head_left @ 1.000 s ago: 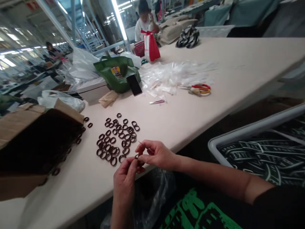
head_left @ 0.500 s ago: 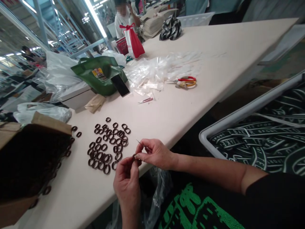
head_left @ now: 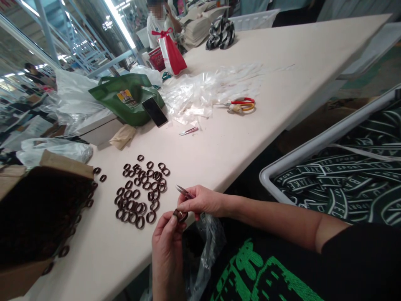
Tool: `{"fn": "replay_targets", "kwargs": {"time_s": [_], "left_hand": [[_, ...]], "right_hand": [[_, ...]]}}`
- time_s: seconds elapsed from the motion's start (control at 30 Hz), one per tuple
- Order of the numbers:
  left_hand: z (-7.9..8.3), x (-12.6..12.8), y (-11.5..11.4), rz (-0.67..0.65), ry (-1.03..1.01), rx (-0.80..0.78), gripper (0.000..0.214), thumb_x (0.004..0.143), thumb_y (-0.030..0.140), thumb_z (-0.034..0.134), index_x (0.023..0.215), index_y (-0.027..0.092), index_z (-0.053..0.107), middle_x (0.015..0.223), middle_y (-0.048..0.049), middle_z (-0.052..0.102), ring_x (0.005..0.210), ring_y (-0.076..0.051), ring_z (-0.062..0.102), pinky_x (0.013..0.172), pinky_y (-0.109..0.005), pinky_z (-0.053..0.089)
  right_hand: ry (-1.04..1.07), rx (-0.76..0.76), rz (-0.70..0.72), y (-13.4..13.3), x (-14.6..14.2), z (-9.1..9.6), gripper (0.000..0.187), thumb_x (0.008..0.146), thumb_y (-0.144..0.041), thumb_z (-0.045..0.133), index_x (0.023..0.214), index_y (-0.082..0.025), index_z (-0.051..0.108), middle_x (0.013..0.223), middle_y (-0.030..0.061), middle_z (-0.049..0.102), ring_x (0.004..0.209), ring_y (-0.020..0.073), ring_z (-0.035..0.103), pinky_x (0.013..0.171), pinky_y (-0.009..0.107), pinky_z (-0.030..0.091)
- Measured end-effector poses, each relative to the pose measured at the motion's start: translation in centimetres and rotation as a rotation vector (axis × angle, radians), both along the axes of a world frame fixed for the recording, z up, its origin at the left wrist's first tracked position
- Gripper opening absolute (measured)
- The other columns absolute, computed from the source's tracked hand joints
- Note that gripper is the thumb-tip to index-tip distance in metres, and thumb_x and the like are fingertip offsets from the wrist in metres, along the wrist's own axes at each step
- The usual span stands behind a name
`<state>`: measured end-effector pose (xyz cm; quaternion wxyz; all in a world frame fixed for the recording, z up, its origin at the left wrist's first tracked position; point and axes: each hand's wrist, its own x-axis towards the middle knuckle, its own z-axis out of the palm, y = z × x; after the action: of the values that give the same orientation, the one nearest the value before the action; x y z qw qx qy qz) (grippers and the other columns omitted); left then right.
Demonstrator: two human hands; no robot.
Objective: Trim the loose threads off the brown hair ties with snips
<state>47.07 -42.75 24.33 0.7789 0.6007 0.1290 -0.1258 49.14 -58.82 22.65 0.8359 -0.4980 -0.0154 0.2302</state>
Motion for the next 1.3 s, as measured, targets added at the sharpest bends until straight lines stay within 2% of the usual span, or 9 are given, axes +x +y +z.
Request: {"fn": "replay_targets", "kwargs": {"time_s": [0.23, 0.4, 0.47, 0.6, 0.7, 0.93, 1.1, 1.2, 1.3], "left_hand": [[-0.4, -0.8, 0.4, 0.058, -0.149, 0.297, 0.024, 0.071, 0.038, 0.082, 0.078, 0.018, 0.070, 0.069, 0.0033, 0.068, 0.066, -0.010, 0.061, 0.068, -0.019, 0.050], [-0.7, -1.0, 0.0, 0.101, -0.337, 0.393, 0.015, 0.077, 0.032, 0.077, 0.081, 0.019, 0.069, 0.097, -0.0013, 0.073, 0.096, -0.017, 0.067, 0.091, -0.029, 0.051], [-0.7, -1.2, -0.8, 0.163, -0.350, 0.343, 0.014, 0.079, 0.031, 0.075, 0.079, 0.019, 0.067, 0.106, -0.0025, 0.073, 0.104, -0.020, 0.067, 0.096, -0.034, 0.051], [-1.0, -2.0, -2.6, 0.223, -0.342, 0.212, 0.011, 0.085, 0.029, 0.069, 0.085, 0.021, 0.062, 0.112, -0.0035, 0.073, 0.106, -0.022, 0.069, 0.098, -0.042, 0.052], [-1.4, -2.6, -3.2, 0.230, -0.405, 0.278, 0.011, 0.085, 0.030, 0.068, 0.092, 0.021, 0.067, 0.121, -0.0060, 0.071, 0.111, -0.024, 0.068, 0.099, -0.045, 0.053], [-2.2, -2.1, -1.2, 0.249, -0.490, 0.566, 0.021, 0.084, 0.034, 0.070, 0.101, 0.022, 0.074, 0.106, -0.0035, 0.076, 0.102, -0.022, 0.069, 0.100, -0.042, 0.052], [-2.3, -1.2, 0.5, 0.200, -0.633, 0.723, 0.019, 0.083, 0.031, 0.071, 0.101, 0.023, 0.073, 0.105, -0.0044, 0.074, 0.097, -0.022, 0.068, 0.097, -0.042, 0.052], [-2.1, -0.7, 1.1, 0.141, -0.803, 0.911, 0.017, 0.082, 0.025, 0.071, 0.099, 0.025, 0.074, 0.100, -0.0049, 0.075, 0.094, -0.022, 0.068, 0.095, -0.040, 0.052], [-1.6, -0.4, 1.3, 0.107, -0.914, 1.009, 0.020, 0.079, 0.019, 0.073, 0.098, 0.026, 0.075, 0.095, -0.0050, 0.076, 0.087, -0.021, 0.069, 0.087, -0.036, 0.053]], "right_hand": [[-0.186, -0.160, -0.120, 0.6, -0.9, -0.7, 0.017, 0.079, -0.030, 0.067, 0.083, -0.015, 0.060, 0.068, -0.0035, 0.059, 0.057, 0.0069, 0.049, 0.048, 0.016, 0.040], [-0.425, -0.408, -0.279, 0.8, -1.8, -0.3, 0.009, 0.080, -0.023, 0.067, 0.080, -0.015, 0.064, 0.062, -0.0054, 0.052, 0.057, 0.0064, 0.040, 0.051, 0.019, 0.033], [-0.397, -0.356, -0.305, 1.1, -1.9, -0.1, 0.011, 0.082, -0.025, 0.067, 0.079, -0.015, 0.064, 0.060, -0.0054, 0.051, 0.056, 0.0066, 0.041, 0.051, 0.019, 0.034], [-0.148, -0.026, -0.284, 2.1, -1.9, -0.3, 0.030, 0.080, -0.043, 0.071, 0.081, -0.014, 0.061, 0.068, -0.0029, 0.057, 0.057, 0.0075, 0.050, 0.050, 0.019, 0.043], [0.001, 0.139, -0.245, 2.6, -1.9, -0.7, 0.046, 0.070, -0.055, 0.079, 0.080, -0.014, 0.061, 0.069, -0.0031, 0.057, 0.056, 0.0075, 0.052, 0.049, 0.019, 0.047], [-0.024, 0.121, -0.117, 2.5, -2.0, -1.1, 0.053, 0.071, -0.062, 0.076, 0.086, -0.012, 0.067, 0.076, -0.0004, 0.059, 0.061, 0.0077, 0.052, 0.047, 0.016, 0.047], [-0.261, -0.151, -0.060, 0.6, -1.9, -0.3, 0.061, 0.091, -0.070, 0.046, 0.089, -0.013, 0.066, 0.086, 0.0050, 0.065, 0.069, 0.0119, 0.056, 0.053, 0.021, 0.048], [-0.518, -0.551, -0.155, -0.9, -1.7, 0.6, 0.051, 0.102, -0.053, 0.034, 0.088, -0.015, 0.064, 0.083, 0.0045, 0.066, 0.071, 0.0127, 0.055, 0.064, 0.025, 0.045], [-0.693, -0.935, -0.225, -1.5, -1.5, 1.2, 0.036, 0.100, -0.043, 0.045, 0.084, -0.016, 0.063, 0.077, 0.0028, 0.064, 0.069, 0.0138, 0.053, 0.065, 0.026, 0.039]]}}
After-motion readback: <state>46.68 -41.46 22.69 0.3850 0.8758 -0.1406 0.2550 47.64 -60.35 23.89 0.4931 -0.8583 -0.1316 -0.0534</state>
